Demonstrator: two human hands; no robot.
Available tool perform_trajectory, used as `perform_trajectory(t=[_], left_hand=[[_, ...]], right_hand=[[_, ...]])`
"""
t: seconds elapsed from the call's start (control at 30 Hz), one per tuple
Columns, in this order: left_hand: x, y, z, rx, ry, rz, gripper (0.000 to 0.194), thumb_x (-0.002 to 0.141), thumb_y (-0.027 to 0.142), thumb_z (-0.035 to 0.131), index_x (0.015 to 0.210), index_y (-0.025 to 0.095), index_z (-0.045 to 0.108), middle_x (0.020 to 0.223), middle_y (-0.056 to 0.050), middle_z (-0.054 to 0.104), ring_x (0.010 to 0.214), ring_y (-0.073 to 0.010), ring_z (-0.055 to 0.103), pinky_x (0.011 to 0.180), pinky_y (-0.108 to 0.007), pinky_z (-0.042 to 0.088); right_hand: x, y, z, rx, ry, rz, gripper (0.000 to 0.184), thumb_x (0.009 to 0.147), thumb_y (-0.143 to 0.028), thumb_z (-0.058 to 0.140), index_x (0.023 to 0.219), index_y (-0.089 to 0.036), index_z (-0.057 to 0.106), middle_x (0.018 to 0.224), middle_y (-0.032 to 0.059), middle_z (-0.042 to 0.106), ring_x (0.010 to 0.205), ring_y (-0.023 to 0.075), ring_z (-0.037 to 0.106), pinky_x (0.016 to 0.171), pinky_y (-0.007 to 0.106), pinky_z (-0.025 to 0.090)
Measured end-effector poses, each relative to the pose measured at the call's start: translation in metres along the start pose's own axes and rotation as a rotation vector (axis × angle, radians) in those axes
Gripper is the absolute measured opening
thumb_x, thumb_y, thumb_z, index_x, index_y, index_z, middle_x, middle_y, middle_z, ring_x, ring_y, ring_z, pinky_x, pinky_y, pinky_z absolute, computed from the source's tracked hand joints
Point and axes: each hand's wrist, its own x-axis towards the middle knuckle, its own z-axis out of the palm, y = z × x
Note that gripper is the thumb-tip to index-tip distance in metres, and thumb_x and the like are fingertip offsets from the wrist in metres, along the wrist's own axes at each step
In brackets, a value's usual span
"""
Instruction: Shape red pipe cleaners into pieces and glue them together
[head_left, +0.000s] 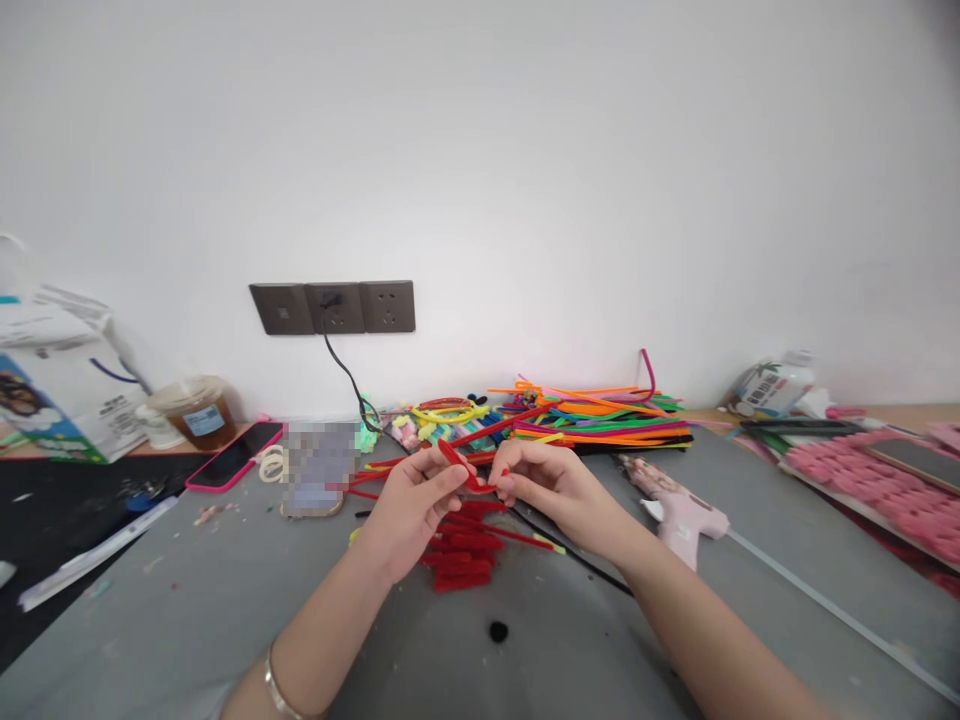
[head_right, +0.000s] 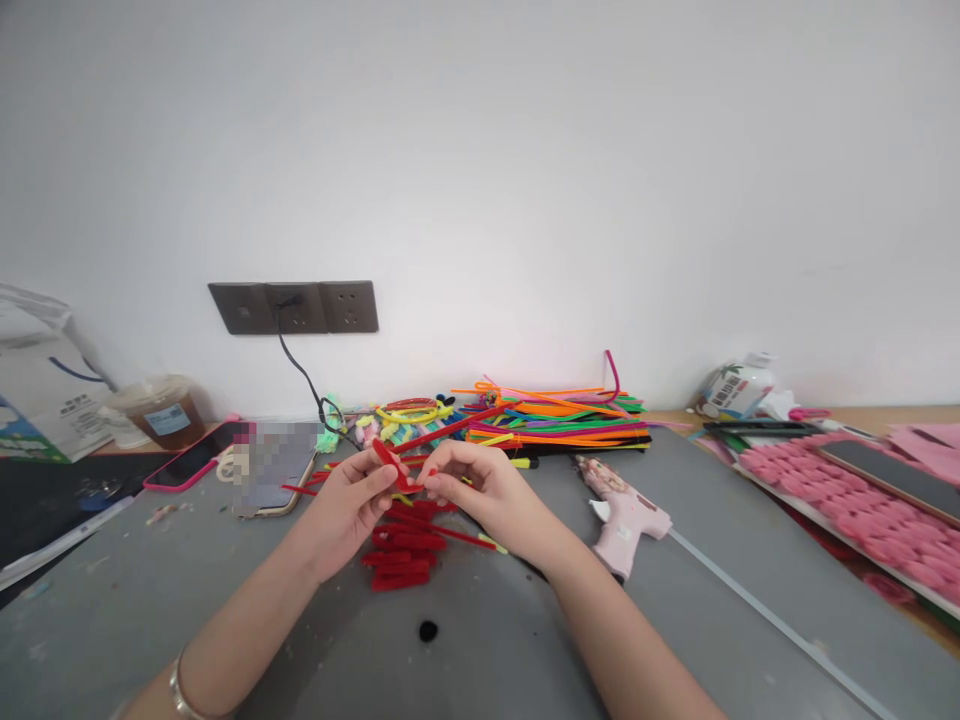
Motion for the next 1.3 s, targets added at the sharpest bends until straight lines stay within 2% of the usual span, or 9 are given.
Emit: perform_trajectory(t=[0.17, 0.3, 0.57, 0.7, 0.87, 1.1, 1.3], left_hand=[[0.000, -0.001, 0.003, -0.058, 0.048, -0.022, 0.029, 0.054, 0.024, 0.092, 0.070, 0.013, 0.070, 0.074, 0.000, 0.071, 0.060, -0.0046, 0.061, 0.051, -0.010, 0.049], [-0.001, 0.000, 0.005, -0.014, 0.050, -0.010, 0.030, 0.055, 0.026, 0.092, 0.069, 0.013, 0.069, 0.074, -0.001, 0.070, 0.058, -0.0045, 0.058, 0.048, -0.011, 0.046], [-0.003, 0.001, -0.001, 0.218, -0.044, 0.034, 0.028, 0.064, 0.030, 0.087, 0.071, 0.014, 0.066, 0.063, 0.003, 0.060, 0.052, -0.0039, 0.050, 0.049, -0.014, 0.042], [-0.004, 0.000, -0.003, 0.361, -0.090, 0.044, 0.027, 0.068, 0.033, 0.084, 0.069, 0.014, 0.064, 0.059, 0.003, 0.058, 0.050, -0.0055, 0.051, 0.049, -0.017, 0.039], [-0.006, 0.000, -0.001, 0.398, -0.175, 0.018, 0.028, 0.068, 0.033, 0.083, 0.069, 0.014, 0.062, 0.059, 0.002, 0.062, 0.047, -0.0058, 0.050, 0.048, -0.018, 0.038], [-0.007, 0.002, 0.002, 0.323, -0.201, -0.014, 0.036, 0.063, 0.033, 0.087, 0.070, 0.016, 0.056, 0.063, 0.001, 0.065, 0.049, -0.0078, 0.054, 0.046, -0.018, 0.038], [-0.006, 0.000, -0.001, 0.356, -0.223, 0.010, 0.028, 0.066, 0.032, 0.085, 0.073, 0.015, 0.064, 0.061, -0.001, 0.067, 0.049, -0.0083, 0.053, 0.046, -0.018, 0.038]], right_hand=[[0.000, 0.000, -0.003, -0.065, -0.005, 0.008, 0.022, 0.090, -0.038, 0.063, 0.081, -0.018, 0.064, 0.075, 0.0012, 0.060, 0.068, 0.0139, 0.051, 0.064, 0.026, 0.040], [-0.001, -0.002, -0.003, -0.082, -0.005, -0.007, 0.021, 0.090, -0.038, 0.063, 0.081, -0.019, 0.064, 0.076, 0.0021, 0.061, 0.069, 0.0149, 0.052, 0.064, 0.027, 0.041], [0.000, -0.002, -0.003, -0.093, 0.035, -0.077, 0.019, 0.088, -0.035, 0.066, 0.078, -0.019, 0.065, 0.079, 0.0031, 0.063, 0.074, 0.0164, 0.055, 0.069, 0.028, 0.042], [-0.001, 0.004, -0.003, -0.065, 0.009, -0.075, 0.015, 0.087, -0.032, 0.067, 0.081, -0.019, 0.065, 0.082, 0.0030, 0.063, 0.076, 0.0163, 0.056, 0.070, 0.028, 0.044], [-0.001, 0.007, -0.003, -0.044, -0.050, -0.061, 0.012, 0.089, -0.031, 0.066, 0.083, -0.019, 0.065, 0.085, 0.0031, 0.061, 0.078, 0.0161, 0.057, 0.072, 0.029, 0.045], [0.000, 0.008, 0.002, 0.087, -0.077, -0.022, 0.016, 0.087, -0.033, 0.069, 0.083, -0.019, 0.062, 0.083, 0.0021, 0.059, 0.075, 0.0150, 0.056, 0.069, 0.028, 0.045], [0.001, 0.009, 0.004, 0.302, -0.105, 0.066, 0.026, 0.082, -0.035, 0.075, 0.089, -0.020, 0.055, 0.081, -0.0022, 0.056, 0.069, 0.0115, 0.056, 0.064, 0.025, 0.045]])
